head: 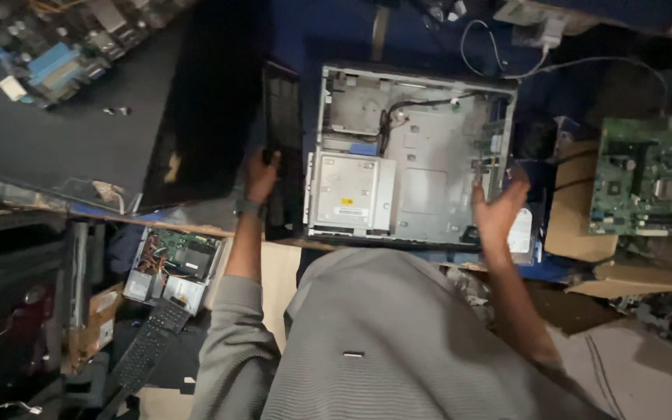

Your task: The person installs an optical drive into a desktop computer case. They slide the drive into a front bay, connect a power cable, and secure the drive with a metal bracket. The person then removes the drive and bracket, reinserts the drive, and repeats the bracket installation.

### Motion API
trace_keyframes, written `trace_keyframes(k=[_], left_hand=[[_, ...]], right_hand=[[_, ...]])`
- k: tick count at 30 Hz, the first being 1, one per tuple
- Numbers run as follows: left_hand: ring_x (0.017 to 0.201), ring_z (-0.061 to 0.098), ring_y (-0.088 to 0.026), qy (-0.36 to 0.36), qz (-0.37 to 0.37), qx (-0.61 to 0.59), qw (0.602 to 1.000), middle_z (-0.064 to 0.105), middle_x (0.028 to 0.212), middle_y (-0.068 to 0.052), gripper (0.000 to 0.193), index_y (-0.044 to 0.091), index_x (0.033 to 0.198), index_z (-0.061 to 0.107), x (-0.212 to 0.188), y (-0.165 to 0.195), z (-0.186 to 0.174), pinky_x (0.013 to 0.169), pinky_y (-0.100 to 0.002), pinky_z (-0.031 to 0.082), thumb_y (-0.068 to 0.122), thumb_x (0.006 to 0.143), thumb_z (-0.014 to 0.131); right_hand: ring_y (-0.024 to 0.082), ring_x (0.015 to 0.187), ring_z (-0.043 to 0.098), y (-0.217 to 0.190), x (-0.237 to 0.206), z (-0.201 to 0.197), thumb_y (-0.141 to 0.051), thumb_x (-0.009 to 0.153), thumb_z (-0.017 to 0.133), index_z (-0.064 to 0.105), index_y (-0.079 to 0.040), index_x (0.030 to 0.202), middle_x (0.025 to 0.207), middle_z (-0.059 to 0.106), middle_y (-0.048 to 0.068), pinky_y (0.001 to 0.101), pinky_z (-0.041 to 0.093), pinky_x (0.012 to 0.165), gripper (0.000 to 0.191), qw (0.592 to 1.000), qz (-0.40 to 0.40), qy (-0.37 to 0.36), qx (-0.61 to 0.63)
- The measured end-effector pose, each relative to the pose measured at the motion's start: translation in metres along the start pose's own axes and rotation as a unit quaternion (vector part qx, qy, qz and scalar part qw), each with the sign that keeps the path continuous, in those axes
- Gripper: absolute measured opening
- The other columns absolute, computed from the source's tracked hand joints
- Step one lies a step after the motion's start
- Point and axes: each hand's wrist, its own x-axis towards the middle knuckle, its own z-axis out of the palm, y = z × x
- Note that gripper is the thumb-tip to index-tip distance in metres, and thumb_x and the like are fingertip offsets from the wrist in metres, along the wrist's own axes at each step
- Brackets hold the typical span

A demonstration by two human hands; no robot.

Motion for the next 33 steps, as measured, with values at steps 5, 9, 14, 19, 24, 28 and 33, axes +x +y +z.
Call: trace_keyframes(k=[5,9,14,19,24,28,33], left_hand=[[0.071,0.056,-0.013,-0.01,0.015,-0.021,1.0,0.061,0.08,-0.003,0.025,0.007,0.104,0.067,-0.005,-0.006,-0.011,0.061,-0.033,0.05,0.031,0.1,0.069],[0.074,0.063,-0.009,-0.021,-0.067,-0.106,0.992,0.066,0.083,0.002,0.031,0.021,0.121,0.063,-0.007,-0.008,-0.018,0.063,-0.029,0.055,0.039,0.096,0.061],[0.081,0.058,-0.013,0.021,0.122,-0.009,0.992,0.063,0.087,-0.003,0.034,0.008,0.114,0.063,0.001,-0.013,-0.02,0.073,-0.03,0.049,0.042,0.112,0.061],[0.077,0.059,-0.012,0.006,0.048,-0.091,0.995,0.064,0.091,-0.003,0.047,0.007,0.136,0.06,0.013,-0.015,-0.02,0.066,-0.031,0.049,0.041,0.103,0.059],[0.071,0.056,-0.015,-0.009,0.058,-0.07,0.996,0.065,0.087,-0.004,0.047,0.006,0.133,0.062,0.024,-0.011,-0.026,0.065,-0.032,0.048,0.041,0.103,0.059],[0.071,0.058,-0.017,-0.038,-0.026,-0.064,0.997,0.064,0.085,-0.007,0.051,0.008,0.14,0.059,0.033,-0.014,-0.027,0.066,-0.034,0.049,0.041,0.102,0.056],[0.113,0.067,-0.027,0.045,0.15,-0.013,0.988,0.07,0.124,-0.019,0.049,0.001,0.141,0.058,0.033,-0.027,-0.026,0.095,-0.037,0.051,0.038,0.108,0.058]], right_hand=[[0.036,0.112,0.067,-0.171,0.018,0.01,-0.014,0.092,0.073,0.074,-0.001,0.105,0.111,0.072,0.017,0.0451,0.051,0.101,0.019,0.912,-0.089,-0.148,0.373],[0.039,0.101,0.063,-0.286,0.04,0.048,-0.04,0.087,0.079,0.074,0.0,0.103,0.103,0.071,0.021,0.0517,0.048,0.092,0.043,0.921,-0.094,-0.31,0.218],[0.04,0.109,0.061,-0.335,0.033,0.093,-0.052,0.078,0.079,0.075,-0.003,0.094,0.106,0.072,0.021,0.0558,0.038,0.1,0.052,0.939,-0.139,-0.306,0.068],[0.041,0.11,0.062,-0.337,0.032,0.112,-0.048,0.082,0.077,0.071,-0.004,0.106,0.102,0.073,0.021,0.0558,0.033,0.106,0.05,0.921,-0.031,-0.377,0.092],[0.041,0.108,0.063,-0.337,0.042,0.113,-0.039,0.074,0.08,0.072,-0.006,0.106,0.104,0.072,0.021,0.0575,0.029,0.108,0.046,0.914,-0.008,-0.386,0.127],[0.041,0.107,0.063,-0.344,0.046,0.113,-0.039,0.074,0.08,0.077,-0.011,0.097,0.098,0.074,0.019,0.0571,0.033,0.105,0.036,0.903,0.006,-0.414,0.115],[0.038,0.092,0.071,-0.349,0.053,0.116,-0.038,0.083,0.074,0.08,-0.015,0.087,0.093,0.076,0.017,0.0554,0.05,0.089,0.024,0.913,-0.011,-0.397,0.089]])
